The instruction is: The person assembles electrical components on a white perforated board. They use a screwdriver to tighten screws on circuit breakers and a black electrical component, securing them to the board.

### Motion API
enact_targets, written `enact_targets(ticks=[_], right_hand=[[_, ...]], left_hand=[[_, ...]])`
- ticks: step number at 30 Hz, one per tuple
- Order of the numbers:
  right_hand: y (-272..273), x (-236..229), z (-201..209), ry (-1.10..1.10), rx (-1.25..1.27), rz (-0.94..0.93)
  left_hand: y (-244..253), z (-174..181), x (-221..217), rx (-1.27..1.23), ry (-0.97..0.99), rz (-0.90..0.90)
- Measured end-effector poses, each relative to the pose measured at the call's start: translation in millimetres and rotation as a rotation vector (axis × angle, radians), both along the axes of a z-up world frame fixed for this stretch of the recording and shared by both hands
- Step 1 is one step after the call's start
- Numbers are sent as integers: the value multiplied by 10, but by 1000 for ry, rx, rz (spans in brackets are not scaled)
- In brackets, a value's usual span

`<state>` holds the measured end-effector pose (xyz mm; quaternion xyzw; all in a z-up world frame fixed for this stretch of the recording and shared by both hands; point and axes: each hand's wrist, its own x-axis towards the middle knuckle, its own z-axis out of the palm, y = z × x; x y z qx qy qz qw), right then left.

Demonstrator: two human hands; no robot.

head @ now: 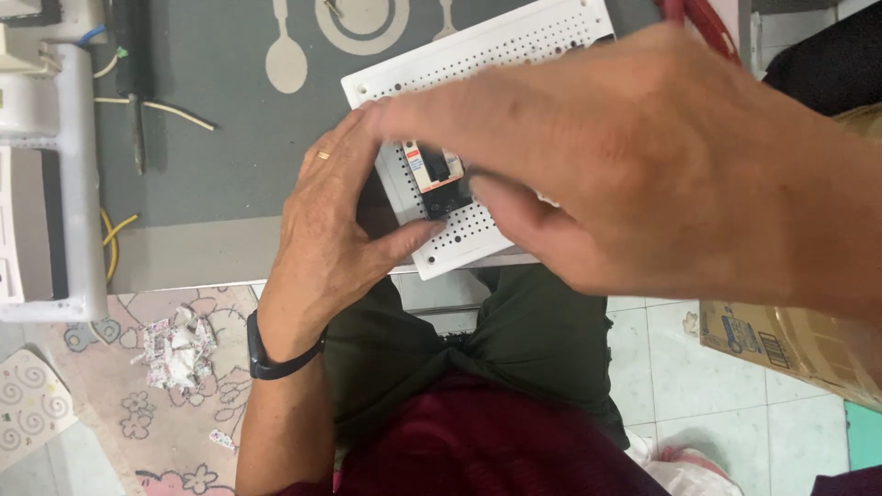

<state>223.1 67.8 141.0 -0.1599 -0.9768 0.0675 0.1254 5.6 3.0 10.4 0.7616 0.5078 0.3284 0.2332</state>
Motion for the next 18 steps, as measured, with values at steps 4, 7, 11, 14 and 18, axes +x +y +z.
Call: enact_targets(ticks=[4, 7, 11, 14, 18], right_hand=[[-40, 49, -186, -92, 288, -75], [-69, 73, -165, 15, 236, -135], [-26, 672, 35, 127, 5, -238], [-173, 1329, 2, 159, -45, -444], [-342, 1235, -163, 215, -133, -732]], left_hand=[[-6, 47, 26, 8, 40, -14], [-17, 29, 38, 31, 74, 12], [-14, 115, 74, -48, 76, 51], [-31, 89, 60, -47, 89, 63], [-90, 75, 61, 62, 67, 49]])
